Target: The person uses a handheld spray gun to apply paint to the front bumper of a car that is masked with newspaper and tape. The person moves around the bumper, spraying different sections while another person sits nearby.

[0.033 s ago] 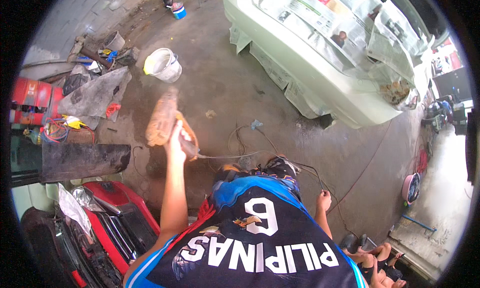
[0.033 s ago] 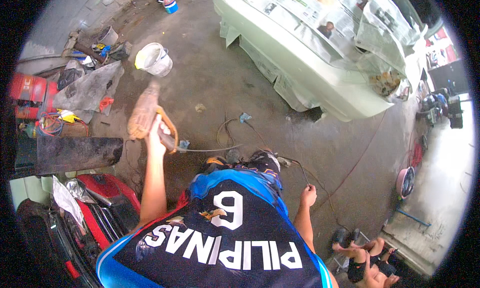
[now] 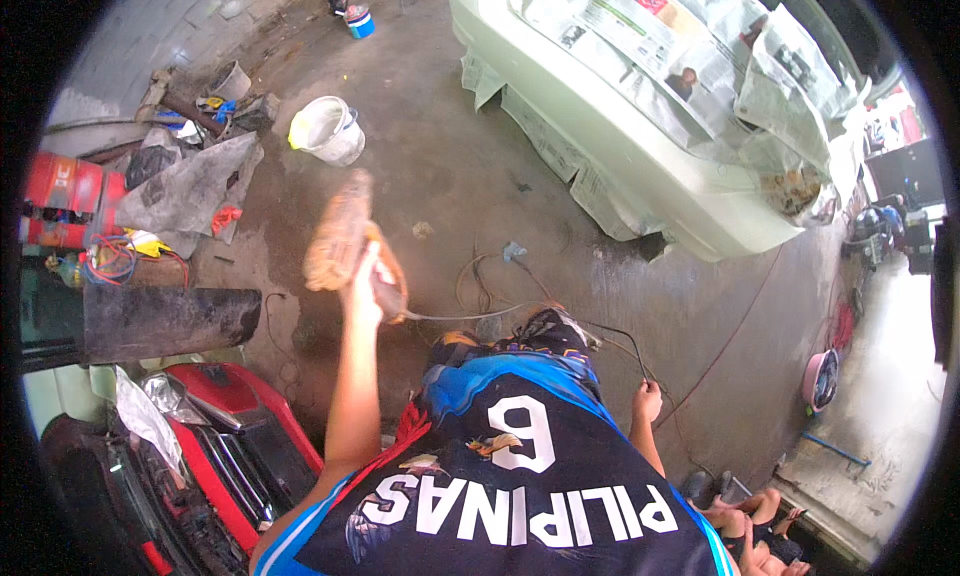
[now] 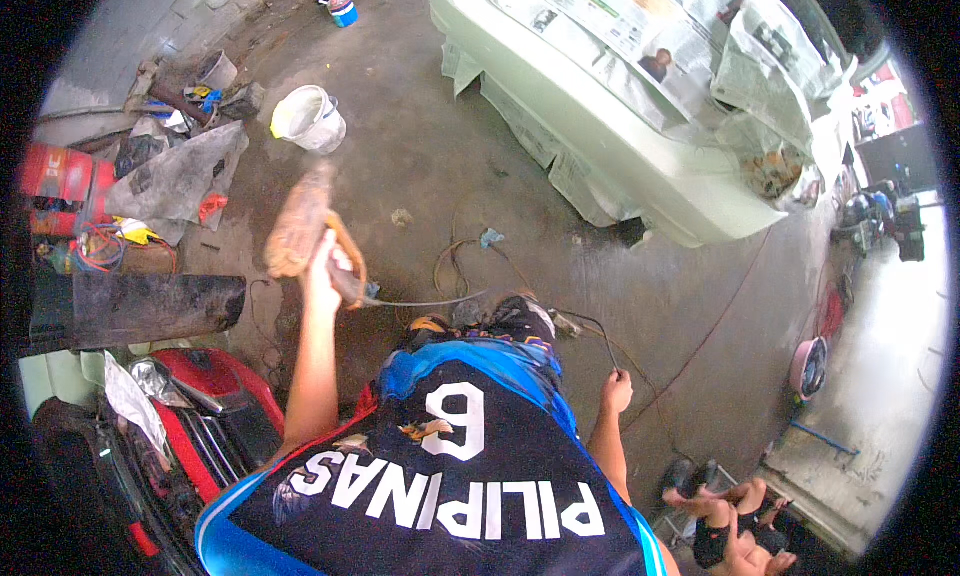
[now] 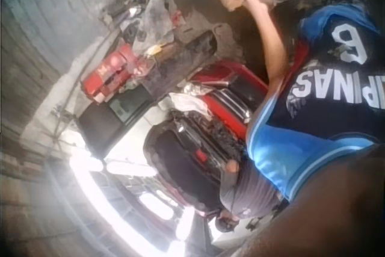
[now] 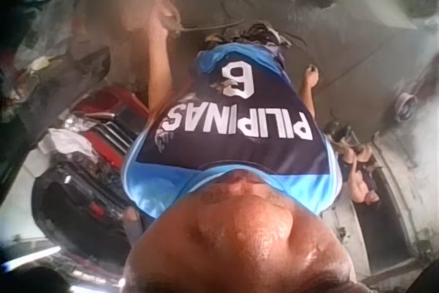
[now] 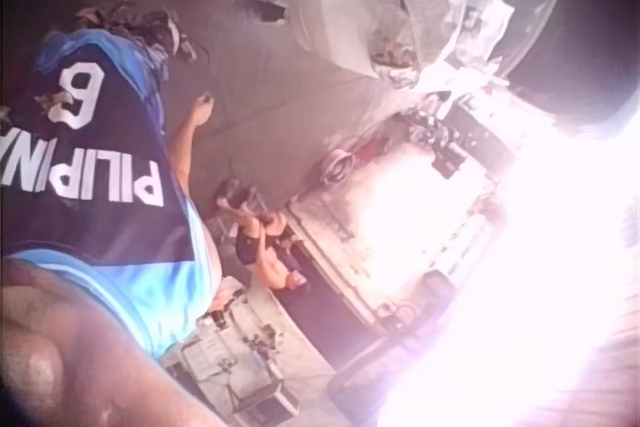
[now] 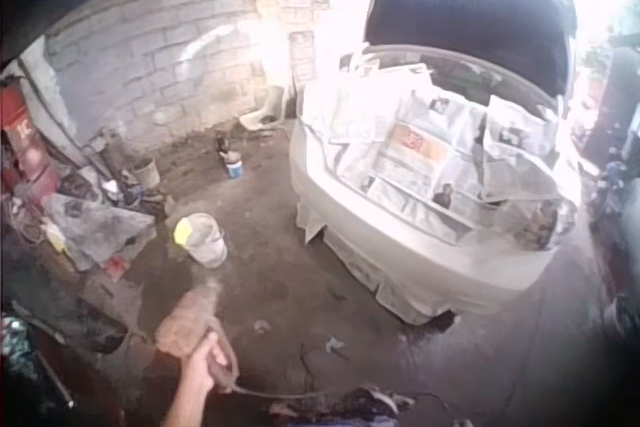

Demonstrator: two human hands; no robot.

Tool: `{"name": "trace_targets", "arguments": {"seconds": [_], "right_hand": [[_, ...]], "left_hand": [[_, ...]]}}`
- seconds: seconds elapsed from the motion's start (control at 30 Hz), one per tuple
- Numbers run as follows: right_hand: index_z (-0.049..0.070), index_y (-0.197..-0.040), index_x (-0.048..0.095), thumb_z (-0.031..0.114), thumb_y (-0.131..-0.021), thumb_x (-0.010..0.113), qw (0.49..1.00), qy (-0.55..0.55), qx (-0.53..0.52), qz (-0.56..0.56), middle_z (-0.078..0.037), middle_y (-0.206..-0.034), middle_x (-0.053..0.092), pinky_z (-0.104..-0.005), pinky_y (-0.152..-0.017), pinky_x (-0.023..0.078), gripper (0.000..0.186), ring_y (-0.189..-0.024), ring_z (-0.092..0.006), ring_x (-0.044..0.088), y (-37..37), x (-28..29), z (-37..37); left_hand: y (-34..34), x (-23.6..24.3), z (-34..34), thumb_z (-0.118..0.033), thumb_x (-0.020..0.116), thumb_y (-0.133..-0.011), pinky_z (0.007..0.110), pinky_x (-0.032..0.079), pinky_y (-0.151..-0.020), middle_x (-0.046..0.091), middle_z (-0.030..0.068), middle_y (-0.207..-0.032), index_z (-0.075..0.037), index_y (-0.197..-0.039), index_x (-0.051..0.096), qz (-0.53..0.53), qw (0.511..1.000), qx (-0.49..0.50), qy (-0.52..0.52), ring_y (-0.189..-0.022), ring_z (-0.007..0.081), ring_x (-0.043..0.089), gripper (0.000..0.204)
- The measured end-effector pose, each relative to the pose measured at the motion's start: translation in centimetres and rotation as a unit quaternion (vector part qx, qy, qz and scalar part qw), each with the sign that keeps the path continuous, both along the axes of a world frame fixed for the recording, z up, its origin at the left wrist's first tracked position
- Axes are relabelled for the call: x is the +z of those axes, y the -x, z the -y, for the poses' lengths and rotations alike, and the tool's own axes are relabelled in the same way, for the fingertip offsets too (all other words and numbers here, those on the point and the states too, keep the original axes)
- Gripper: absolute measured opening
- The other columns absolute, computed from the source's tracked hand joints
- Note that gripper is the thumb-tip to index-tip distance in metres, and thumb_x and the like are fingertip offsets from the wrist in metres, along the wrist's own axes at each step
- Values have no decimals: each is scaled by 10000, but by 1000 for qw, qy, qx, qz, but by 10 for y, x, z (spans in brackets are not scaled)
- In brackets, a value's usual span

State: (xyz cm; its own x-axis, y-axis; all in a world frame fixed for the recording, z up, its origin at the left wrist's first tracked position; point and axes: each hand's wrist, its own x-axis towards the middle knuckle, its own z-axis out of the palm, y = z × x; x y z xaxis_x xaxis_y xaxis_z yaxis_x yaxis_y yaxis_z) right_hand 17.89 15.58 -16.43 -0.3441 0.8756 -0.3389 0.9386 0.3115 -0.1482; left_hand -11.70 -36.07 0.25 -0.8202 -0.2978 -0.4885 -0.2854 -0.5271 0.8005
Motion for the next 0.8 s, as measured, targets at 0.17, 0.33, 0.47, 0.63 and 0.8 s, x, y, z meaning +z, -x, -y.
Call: {"name": "trace_targets", "arguments": {"seconds": [0.17,0.33,0.47,0.63,0.8], "right_hand": [[134,-1019,698,405,-826,620,984,43,105,135,-160,-960,691,-437,-829,511,342,-949,-335,657,64,7,11],[78,-1011,702,444,-771,677,971,56,116,202,-191,-1076,662,-415,-876,505,438,-1041,-316,631,120,-18,25],[23,-1046,677,472,-742,698,961,129,127,207,-191,-1130,643,-413,-883,503,543,-1058,-324,622,163,-58,39],[16,-1011,687,465,-762,662,966,189,62,167,-220,-1041,660,-422,-876,494,514,-1029,-346,626,208,-100,98],[69,-1111,640,432,-786,611,905,353,93,217,-129,-1151,643,-429,-897,478,487,-1095,-321,599,251,-120,153]], "left_hand": [[5,-4,-80,-245,718,-816,228,420,-501,556,-24,-635,-108,-817,608,-26,930,-337,141,-533,59,518,176],[35,4,-108,-276,754,-724,415,507,-718,667,156,-852,-63,-909,638,-349,763,-461,289,-802,340,648,305],[117,-4,-67,-281,726,-764,368,497,-758,620,113,-742,-64,-888,624,-294,738,-421,436,-753,244,630,270],[283,14,-2,-253,738,-813,286,426,-435,490,-24,-585,-118,-850,594,23,967,-165,192,-479,90,482,200],[403,55,38,-130,726,-820,248,421,-429,502,-9,-638,-68,-994,562,-43,983,-114,135,-486,97,488,247]]}}
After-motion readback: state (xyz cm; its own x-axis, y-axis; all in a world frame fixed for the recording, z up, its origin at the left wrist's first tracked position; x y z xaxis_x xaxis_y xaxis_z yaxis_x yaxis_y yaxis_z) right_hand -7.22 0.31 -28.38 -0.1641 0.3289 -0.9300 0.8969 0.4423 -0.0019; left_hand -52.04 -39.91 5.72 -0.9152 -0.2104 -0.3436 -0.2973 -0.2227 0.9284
